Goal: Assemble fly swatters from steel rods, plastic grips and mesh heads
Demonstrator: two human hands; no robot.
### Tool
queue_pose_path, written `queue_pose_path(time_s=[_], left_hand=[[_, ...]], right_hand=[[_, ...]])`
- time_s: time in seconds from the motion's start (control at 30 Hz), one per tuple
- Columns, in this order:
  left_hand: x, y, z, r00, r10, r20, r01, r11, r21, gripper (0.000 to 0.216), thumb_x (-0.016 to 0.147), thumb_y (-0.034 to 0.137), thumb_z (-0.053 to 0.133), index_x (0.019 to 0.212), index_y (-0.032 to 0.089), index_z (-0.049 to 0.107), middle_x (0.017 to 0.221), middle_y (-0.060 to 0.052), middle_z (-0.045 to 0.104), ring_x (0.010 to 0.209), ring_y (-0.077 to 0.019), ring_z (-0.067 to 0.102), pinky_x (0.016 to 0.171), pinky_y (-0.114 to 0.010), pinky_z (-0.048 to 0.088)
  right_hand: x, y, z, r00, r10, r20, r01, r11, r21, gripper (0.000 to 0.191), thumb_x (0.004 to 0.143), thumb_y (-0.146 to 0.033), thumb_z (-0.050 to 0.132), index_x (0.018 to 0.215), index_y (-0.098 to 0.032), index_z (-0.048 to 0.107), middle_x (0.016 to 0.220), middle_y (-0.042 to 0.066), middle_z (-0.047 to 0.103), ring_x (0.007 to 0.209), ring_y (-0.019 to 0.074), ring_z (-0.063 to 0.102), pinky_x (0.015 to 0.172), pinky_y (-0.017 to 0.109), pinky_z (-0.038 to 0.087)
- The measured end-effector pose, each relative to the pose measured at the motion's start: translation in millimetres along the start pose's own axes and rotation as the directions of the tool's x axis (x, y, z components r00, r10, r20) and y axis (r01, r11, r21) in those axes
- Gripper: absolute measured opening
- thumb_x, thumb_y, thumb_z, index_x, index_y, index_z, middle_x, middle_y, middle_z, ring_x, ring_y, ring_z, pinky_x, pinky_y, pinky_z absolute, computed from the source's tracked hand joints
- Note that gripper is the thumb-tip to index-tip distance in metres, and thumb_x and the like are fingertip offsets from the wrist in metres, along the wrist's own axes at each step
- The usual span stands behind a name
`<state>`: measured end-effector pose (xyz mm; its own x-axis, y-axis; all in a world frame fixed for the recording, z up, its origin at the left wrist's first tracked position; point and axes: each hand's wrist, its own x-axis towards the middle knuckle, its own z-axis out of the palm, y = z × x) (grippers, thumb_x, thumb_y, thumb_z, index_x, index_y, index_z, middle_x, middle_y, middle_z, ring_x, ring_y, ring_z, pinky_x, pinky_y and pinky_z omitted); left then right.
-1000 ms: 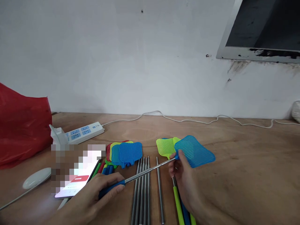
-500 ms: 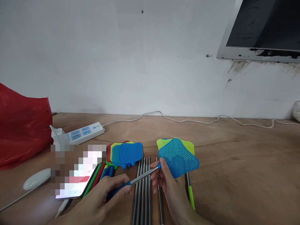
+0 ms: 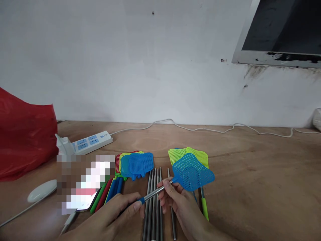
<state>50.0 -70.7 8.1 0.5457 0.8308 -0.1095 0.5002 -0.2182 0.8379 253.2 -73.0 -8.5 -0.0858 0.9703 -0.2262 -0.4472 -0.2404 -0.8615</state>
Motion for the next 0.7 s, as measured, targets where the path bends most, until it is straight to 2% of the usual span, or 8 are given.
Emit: queue_pose_path(time_s=[0.1,0.17,0.23,0.3,0.33,0.4,0.5,0.7], left_hand=[[1,8,-8,0.967,-0.202,0.154,0.234,0.945,-0.228,0.047,0.092,0.069,0.046,0.086,0.024,0.057,0.077,0.002,0.054,0.064,-0.0131,0.049,0.056,-0.022,0.041],[2,14,-19,0.848,-0.359,0.389,0.509,0.754,-0.415,0.05,0.087,0.074,0.052,0.082,0.024,0.047,0.062,0.009,0.037,0.046,-0.0075,0.024,0.04,-0.016,0.019],[2,16,-29,0.769,-0.301,0.563,0.613,0.596,-0.519,0.05,0.087,0.071,0.055,0.079,0.024,0.041,0.059,0.011,0.026,0.045,-0.0071,0.007,0.038,-0.017,0.006],[-2,12,-36,0.741,-0.282,0.609,0.632,0.599,-0.492,0.05,0.089,0.07,0.053,0.076,0.023,0.04,0.057,0.011,0.024,0.045,-0.0077,0.006,0.038,-0.019,0.006],[-4,8,-37,0.764,-0.331,0.554,0.609,0.652,-0.451,0.052,0.088,0.072,0.049,0.074,0.023,0.04,0.057,0.01,0.026,0.044,-0.0077,0.008,0.037,-0.02,0.007],[-9,2,-34,0.917,-0.312,0.249,0.387,0.848,-0.362,0.049,0.09,0.071,0.043,0.078,0.024,0.045,0.061,0.008,0.036,0.045,-0.0087,0.025,0.04,-0.02,0.02],[-8,-2,-25,0.987,-0.162,0.003,0.16,0.975,-0.153,0.034,0.091,0.06,0.048,0.091,0.025,0.047,0.069,0.005,0.048,0.059,-0.0139,0.046,0.055,-0.024,0.036],[16,-4,-31,0.972,0.004,-0.235,0.084,0.927,0.365,0.025,0.096,0.041,0.036,0.114,0.024,0.041,0.049,0.011,0.037,0.046,-0.02,0.048,0.051,-0.028,0.029]], right_hand=[[-4,-1,2,0.999,-0.019,-0.042,0.019,1.0,0.016,0.042,0.058,-0.052,0.09,0.074,-0.016,0.074,0.059,0.001,0.062,0.052,0.0106,0.051,0.045,0.021,0.04],[-3,-7,1,0.996,-0.041,-0.073,0.043,0.999,0.024,0.041,0.059,-0.052,0.09,0.073,-0.016,0.075,0.06,0.001,0.061,0.052,0.01,0.05,0.045,0.021,0.04],[3,-17,-8,0.989,-0.078,-0.129,0.084,0.996,0.036,0.039,0.059,-0.05,0.09,0.072,-0.017,0.075,0.06,0.0,0.059,0.052,0.0087,0.047,0.045,0.02,0.039],[12,-28,-22,0.948,-0.163,-0.274,0.188,0.98,0.066,0.041,0.048,-0.047,0.095,0.065,-0.018,0.071,0.058,-0.002,0.054,0.052,0.0076,0.043,0.042,0.018,0.036],[17,-33,-29,0.924,-0.208,-0.322,0.244,0.967,0.074,0.041,0.045,-0.046,0.096,0.06,-0.019,0.069,0.057,-0.003,0.052,0.052,0.0076,0.041,0.042,0.018,0.035],[22,-36,-40,0.912,-0.251,-0.323,0.273,0.962,0.026,0.038,0.053,-0.046,0.093,0.06,-0.02,0.068,0.053,-0.004,0.046,0.05,0.0082,0.038,0.041,0.019,0.034],[23,-31,-43,0.942,-0.223,-0.25,0.222,0.975,-0.029,0.035,0.061,-0.048,0.089,0.063,-0.019,0.068,0.053,-0.004,0.045,0.048,0.0081,0.036,0.04,0.021,0.031],[18,-28,-27,0.969,-0.205,-0.141,0.188,0.975,-0.121,0.041,0.064,-0.054,0.086,0.066,-0.017,0.069,0.051,-0.004,0.047,0.045,0.0072,0.038,0.041,0.02,0.029]])
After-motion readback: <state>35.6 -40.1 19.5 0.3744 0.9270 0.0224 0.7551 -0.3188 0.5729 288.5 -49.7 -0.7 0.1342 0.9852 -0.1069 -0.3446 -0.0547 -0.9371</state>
